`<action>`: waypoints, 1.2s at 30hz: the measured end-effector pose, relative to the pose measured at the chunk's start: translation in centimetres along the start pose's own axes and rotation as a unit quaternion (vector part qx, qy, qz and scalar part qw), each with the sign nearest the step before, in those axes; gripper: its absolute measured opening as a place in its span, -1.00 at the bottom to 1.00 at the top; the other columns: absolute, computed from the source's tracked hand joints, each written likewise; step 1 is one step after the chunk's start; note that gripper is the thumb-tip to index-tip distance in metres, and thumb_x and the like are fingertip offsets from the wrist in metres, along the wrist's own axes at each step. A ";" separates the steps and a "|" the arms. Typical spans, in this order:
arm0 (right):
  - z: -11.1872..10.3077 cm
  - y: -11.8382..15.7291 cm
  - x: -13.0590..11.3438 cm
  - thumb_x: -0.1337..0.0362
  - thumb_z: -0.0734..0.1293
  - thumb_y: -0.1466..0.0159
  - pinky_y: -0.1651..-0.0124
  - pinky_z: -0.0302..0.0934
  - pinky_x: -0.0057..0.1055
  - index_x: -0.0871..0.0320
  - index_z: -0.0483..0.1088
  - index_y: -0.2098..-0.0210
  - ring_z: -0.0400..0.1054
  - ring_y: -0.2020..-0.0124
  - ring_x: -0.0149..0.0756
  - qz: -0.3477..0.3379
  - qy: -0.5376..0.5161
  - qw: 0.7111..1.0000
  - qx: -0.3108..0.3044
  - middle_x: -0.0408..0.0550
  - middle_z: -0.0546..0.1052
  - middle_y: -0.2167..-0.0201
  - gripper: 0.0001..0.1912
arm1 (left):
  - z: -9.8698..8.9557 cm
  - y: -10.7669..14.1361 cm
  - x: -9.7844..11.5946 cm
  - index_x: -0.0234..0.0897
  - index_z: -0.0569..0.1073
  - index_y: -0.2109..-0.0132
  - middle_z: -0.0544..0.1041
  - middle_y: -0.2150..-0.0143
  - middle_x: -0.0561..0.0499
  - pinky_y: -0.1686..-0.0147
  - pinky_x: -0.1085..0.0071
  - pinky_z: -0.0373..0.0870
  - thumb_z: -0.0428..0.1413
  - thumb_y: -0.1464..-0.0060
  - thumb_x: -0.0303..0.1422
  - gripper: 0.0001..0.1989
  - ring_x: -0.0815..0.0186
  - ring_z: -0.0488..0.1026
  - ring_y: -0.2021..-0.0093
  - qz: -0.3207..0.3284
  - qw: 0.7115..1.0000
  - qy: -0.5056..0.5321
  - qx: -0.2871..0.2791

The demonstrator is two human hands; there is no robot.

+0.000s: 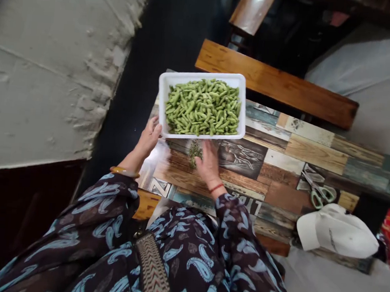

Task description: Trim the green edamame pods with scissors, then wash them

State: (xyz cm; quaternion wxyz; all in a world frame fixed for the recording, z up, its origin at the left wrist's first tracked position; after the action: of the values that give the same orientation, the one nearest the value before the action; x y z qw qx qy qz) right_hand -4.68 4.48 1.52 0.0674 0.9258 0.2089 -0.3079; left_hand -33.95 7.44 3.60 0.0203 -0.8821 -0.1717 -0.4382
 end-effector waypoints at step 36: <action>7.7 -1.6 -6.3 0.03 0.03 -0.47 -0.41 -0.06 0.05 0.43 -0.11 -0.43 -0.16 -0.47 0.01 -0.159 0.167 0.969 -0.086 0.35 0.04 -0.43 -0.28 | 1.6 23.9 -7.4 -0.42 0.15 -0.42 0.04 -0.47 -0.30 -0.41 -0.03 -0.29 0.00 -0.16 0.07 -0.15 -0.07 -0.05 -0.47 -0.127 0.951 -0.275 0.069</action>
State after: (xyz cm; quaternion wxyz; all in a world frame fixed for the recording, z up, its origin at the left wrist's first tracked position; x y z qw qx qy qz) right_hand -14.11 1.83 -0.93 0.0613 0.9095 0.3879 -0.1367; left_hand -29.20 -16.83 -0.45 -0.0228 -0.9359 -0.3108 -0.1646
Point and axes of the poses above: each hand's wrist, its own y-axis away from the middle knuckle, its own z-axis out of the palm, x = y × z, the point moved 4 cm from there along -y, towards the middle knuckle
